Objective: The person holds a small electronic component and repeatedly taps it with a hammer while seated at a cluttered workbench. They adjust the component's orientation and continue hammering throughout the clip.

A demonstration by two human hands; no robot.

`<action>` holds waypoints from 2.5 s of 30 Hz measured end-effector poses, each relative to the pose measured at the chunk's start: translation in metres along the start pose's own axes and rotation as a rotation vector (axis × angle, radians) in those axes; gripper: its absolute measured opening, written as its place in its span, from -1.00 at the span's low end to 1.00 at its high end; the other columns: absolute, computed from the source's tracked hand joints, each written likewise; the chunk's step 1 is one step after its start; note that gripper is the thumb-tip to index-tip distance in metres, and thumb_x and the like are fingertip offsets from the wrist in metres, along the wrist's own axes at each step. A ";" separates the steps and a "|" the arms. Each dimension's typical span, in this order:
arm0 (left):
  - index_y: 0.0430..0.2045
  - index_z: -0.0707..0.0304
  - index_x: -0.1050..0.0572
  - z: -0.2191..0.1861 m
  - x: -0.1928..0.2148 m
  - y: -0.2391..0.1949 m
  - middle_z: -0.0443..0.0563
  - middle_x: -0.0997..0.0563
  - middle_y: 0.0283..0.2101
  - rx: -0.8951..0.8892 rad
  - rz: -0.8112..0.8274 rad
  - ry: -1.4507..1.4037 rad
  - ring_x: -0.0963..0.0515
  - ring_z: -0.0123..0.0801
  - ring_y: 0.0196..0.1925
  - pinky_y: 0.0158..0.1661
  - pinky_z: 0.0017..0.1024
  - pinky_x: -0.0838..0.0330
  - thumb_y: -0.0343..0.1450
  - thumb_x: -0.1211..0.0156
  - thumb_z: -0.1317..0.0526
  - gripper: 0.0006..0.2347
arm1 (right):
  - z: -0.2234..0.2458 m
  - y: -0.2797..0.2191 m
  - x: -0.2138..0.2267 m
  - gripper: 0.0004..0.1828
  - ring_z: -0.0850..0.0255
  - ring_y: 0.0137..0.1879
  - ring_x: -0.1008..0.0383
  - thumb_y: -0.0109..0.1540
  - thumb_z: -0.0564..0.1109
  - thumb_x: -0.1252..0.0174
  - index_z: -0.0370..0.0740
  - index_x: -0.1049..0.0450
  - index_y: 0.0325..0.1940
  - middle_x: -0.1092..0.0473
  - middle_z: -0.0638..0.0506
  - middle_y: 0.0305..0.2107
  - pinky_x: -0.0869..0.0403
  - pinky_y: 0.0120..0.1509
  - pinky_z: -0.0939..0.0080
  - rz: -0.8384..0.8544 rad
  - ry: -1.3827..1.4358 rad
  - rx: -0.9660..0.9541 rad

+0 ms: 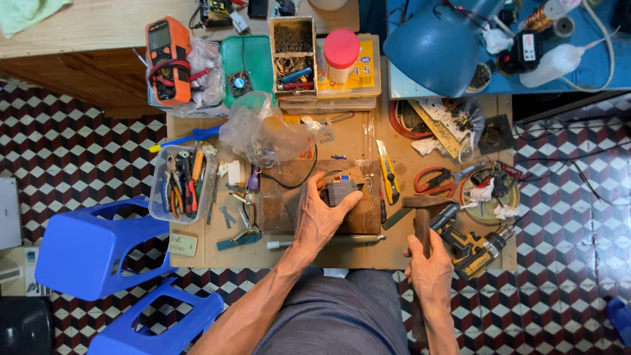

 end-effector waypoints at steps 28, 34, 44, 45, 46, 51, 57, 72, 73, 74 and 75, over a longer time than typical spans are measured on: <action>0.17 0.35 -0.43 0.056 -0.020 -0.004 0.27 -0.58 0.10 0.197 0.007 -0.295 -0.62 -0.18 0.09 0.02 -0.30 -0.54 0.28 -0.31 -0.14 -0.34 | 0.122 0.041 -0.083 -0.29 0.14 0.19 -0.40 0.17 -0.08 -0.31 -0.38 -0.30 0.34 -0.36 -0.20 0.10 -0.39 0.21 0.18 0.483 -0.194 0.722; 0.18 0.38 -0.44 0.055 -0.021 -0.006 0.26 -0.58 0.08 0.129 0.011 -0.280 -0.63 -0.15 0.10 0.06 -0.30 -0.51 0.31 -0.32 -0.13 -0.36 | 0.102 0.063 -0.088 -0.44 0.22 0.00 -0.56 0.25 0.07 -0.19 -0.32 -0.46 0.23 -0.54 -0.06 -0.04 -0.50 0.08 0.26 0.451 0.010 0.231; 0.18 0.37 -0.42 0.051 -0.023 -0.018 0.25 -0.56 0.07 0.082 -0.009 -0.256 -0.61 -0.11 0.13 0.11 -0.25 -0.49 0.32 -0.35 -0.10 -0.37 | 0.091 0.052 -0.085 -0.62 0.29 -0.14 -0.43 0.27 0.00 -0.28 -0.32 -0.57 0.05 -0.52 -0.13 -0.18 -0.37 -0.08 0.34 0.407 0.060 0.260; 0.19 0.36 -0.40 0.049 -0.023 -0.021 0.24 -0.55 0.08 0.056 0.002 -0.287 -0.60 -0.13 0.13 0.11 -0.26 -0.49 0.32 -0.36 -0.08 -0.37 | 0.087 0.051 -0.085 -0.64 0.25 -0.16 -0.37 0.29 -0.01 -0.29 -0.33 -0.57 0.03 -0.50 -0.20 -0.16 -0.32 -0.10 0.30 0.401 0.075 0.234; 0.20 0.35 -0.38 0.046 -0.022 -0.025 0.24 -0.55 0.10 0.031 0.013 -0.317 -0.60 -0.14 0.14 0.12 -0.26 -0.49 0.32 -0.37 -0.06 -0.37 | 0.084 0.050 -0.085 -0.66 0.22 -0.17 -0.31 0.31 -0.02 -0.29 -0.33 -0.58 0.02 -0.47 -0.27 -0.14 -0.27 -0.12 0.26 0.395 0.090 0.207; 0.24 0.30 -0.32 0.041 -0.020 -0.031 0.23 -0.57 0.12 0.016 0.071 -0.320 -0.60 -0.16 0.16 0.14 -0.27 -0.50 0.30 -0.44 0.02 -0.36 | 0.074 0.051 -0.083 -0.77 0.17 0.28 -0.39 0.20 -0.12 -0.31 -0.34 -0.53 -0.17 -0.23 -0.19 0.38 -0.37 0.33 0.21 0.459 0.313 0.214; 0.31 0.27 -0.17 0.036 -0.018 -0.027 0.25 -0.46 0.23 -0.002 0.115 -0.390 -0.53 -0.15 0.23 0.17 -0.27 -0.44 0.17 -0.53 0.10 -0.18 | 0.059 0.048 -0.082 -0.82 0.13 0.46 -0.25 0.17 -0.24 -0.29 -0.32 -0.52 -0.17 -0.10 -0.17 0.47 -0.29 0.46 0.15 0.513 0.483 0.161; 0.11 0.16 -0.39 0.008 0.003 -0.018 0.09 -0.54 0.08 -0.328 0.042 -0.053 -0.48 -0.07 0.20 0.20 -0.20 -0.41 0.11 -0.48 0.25 -0.37 | 0.073 0.034 -0.078 -0.44 0.21 0.24 -0.39 0.21 -0.30 -0.10 -0.26 -0.27 0.32 -0.37 -0.08 0.20 -0.35 0.33 0.22 0.543 0.711 0.111; 0.11 0.16 -0.39 0.008 0.006 -0.014 0.09 -0.54 0.08 -0.353 0.043 -0.043 -0.47 -0.05 0.22 0.21 -0.18 -0.38 0.11 -0.49 0.25 -0.37 | 0.077 0.033 -0.081 -0.45 0.22 0.25 -0.41 0.21 -0.29 -0.09 -0.26 -0.27 0.31 -0.38 -0.08 0.19 -0.37 0.35 0.21 0.568 0.734 0.124; 0.11 0.16 -0.39 0.009 0.009 -0.012 0.09 -0.54 0.07 -0.375 0.045 -0.033 -0.45 -0.03 0.25 0.23 -0.15 -0.36 0.11 -0.50 0.26 -0.37 | 0.077 0.033 -0.084 -0.44 0.24 0.23 -0.41 0.21 -0.29 -0.09 -0.26 -0.26 0.32 -0.39 -0.06 0.18 -0.37 0.33 0.22 0.560 0.739 0.104; 0.10 0.16 -0.40 0.011 0.010 -0.008 0.09 -0.54 0.05 -0.371 0.058 -0.012 -0.45 -0.04 0.24 0.23 -0.15 -0.35 0.10 -0.50 0.26 -0.37 | 0.076 0.034 -0.087 -0.44 0.25 0.22 -0.42 0.21 -0.29 -0.09 -0.25 -0.26 0.33 -0.40 -0.05 0.17 -0.36 0.31 0.23 0.551 0.744 0.084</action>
Point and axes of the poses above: each hand's wrist, its own y-axis towards the middle knuckle, its own x-axis out of the back of the hand, z = x × y, the point moved 6 cm from there along y, towards the middle knuckle
